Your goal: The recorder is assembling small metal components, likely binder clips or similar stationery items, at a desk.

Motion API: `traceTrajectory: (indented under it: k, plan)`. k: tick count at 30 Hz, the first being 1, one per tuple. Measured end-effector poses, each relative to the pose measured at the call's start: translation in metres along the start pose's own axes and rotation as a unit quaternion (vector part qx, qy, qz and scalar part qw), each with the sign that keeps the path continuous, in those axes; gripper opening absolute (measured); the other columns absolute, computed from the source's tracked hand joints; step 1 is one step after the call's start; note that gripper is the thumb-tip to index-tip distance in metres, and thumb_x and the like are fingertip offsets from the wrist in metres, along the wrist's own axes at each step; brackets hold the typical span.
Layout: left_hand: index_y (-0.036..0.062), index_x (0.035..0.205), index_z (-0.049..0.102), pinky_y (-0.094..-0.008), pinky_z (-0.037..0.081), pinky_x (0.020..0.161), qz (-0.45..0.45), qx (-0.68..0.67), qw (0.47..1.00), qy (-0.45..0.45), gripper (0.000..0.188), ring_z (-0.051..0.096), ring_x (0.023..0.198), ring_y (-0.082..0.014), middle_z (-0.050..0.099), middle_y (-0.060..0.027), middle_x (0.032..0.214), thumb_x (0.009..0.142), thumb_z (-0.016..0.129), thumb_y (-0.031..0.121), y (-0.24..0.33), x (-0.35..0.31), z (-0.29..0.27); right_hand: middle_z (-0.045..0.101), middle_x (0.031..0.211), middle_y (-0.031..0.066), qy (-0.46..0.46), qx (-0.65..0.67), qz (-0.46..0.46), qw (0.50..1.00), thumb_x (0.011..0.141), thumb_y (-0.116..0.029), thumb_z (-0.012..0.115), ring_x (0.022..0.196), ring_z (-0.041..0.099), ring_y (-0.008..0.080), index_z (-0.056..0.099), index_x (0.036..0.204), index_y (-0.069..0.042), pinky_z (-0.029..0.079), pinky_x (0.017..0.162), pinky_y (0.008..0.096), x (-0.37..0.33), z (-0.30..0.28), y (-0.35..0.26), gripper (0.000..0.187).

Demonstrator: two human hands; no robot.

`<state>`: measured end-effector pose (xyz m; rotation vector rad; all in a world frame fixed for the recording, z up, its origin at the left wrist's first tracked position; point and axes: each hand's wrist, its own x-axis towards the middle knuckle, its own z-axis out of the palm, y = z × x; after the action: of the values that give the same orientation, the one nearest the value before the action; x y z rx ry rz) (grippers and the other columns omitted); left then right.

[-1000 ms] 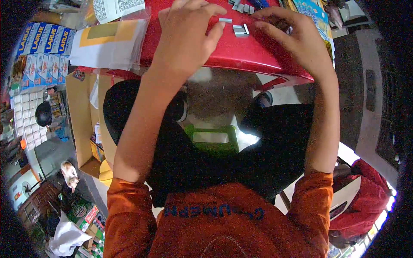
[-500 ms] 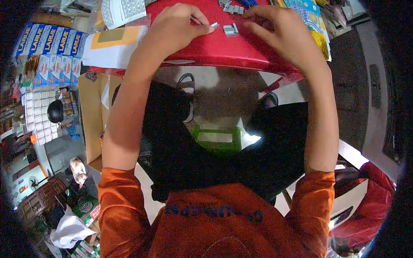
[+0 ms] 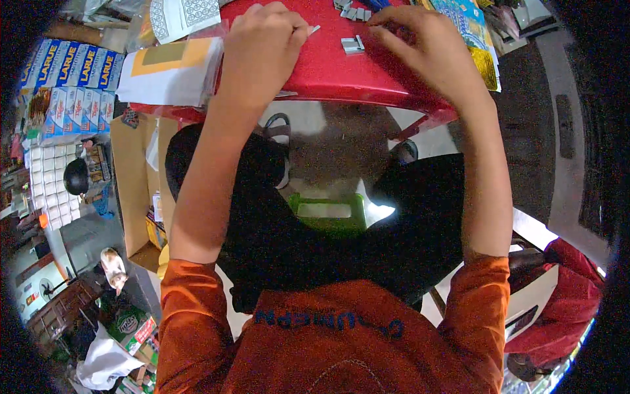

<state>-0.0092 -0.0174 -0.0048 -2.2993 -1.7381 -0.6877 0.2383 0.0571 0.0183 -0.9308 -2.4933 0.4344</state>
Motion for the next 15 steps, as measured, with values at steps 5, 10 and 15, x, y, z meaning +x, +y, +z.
traceTrajectory:
  k: [5, 10, 15]
  plan:
    - [0.0000, 0.090, 0.076, -0.0453, 0.050, 0.089, -0.046, -0.024, 0.999, 0.003, 0.022, 0.064, 0.100, -0.0336, 0.070, -0.0149, 0.098, 0.099, 0.070, 0.020, 0.007, 0.003, 0.000, 0.075, 0.093, 0.0225, -0.034, -0.004, 0.055, 0.998, 0.096, -0.015, 0.070, 0.084, 0.072, 0.0350, 0.075, 0.106, 0.005, 0.057, 0.078, 0.0426, 0.013, -0.002, -0.008, 0.022]
    - [-0.0005, 0.094, 0.075, -0.0456, 0.049, 0.087, -0.039, -0.044, 0.998, -0.005, 0.018, 0.063, 0.096, -0.0338, 0.068, -0.0154, 0.097, 0.099, 0.070, 0.017, 0.006, 0.002, -0.001, 0.075, 0.095, 0.0214, -0.014, 0.004, 0.102, 0.995, 0.098, -0.014, 0.069, 0.087, 0.072, 0.0334, 0.075, 0.105, 0.006, 0.056, 0.080, 0.0423, 0.021, -0.001, -0.013, 0.022]
    - [-0.0013, 0.096, 0.071, -0.0461, 0.048, 0.086, -0.040, -0.077, 0.996, -0.012, 0.015, 0.061, 0.094, -0.0350, 0.065, -0.0168, 0.099, 0.099, 0.070, 0.013, 0.012, 0.001, -0.013, 0.075, 0.096, 0.0214, -0.010, 0.018, 0.088, 0.996, 0.099, -0.013, 0.068, 0.088, 0.072, 0.0335, 0.075, 0.106, 0.005, 0.056, 0.081, 0.0421, 0.027, 0.002, -0.005, 0.021]
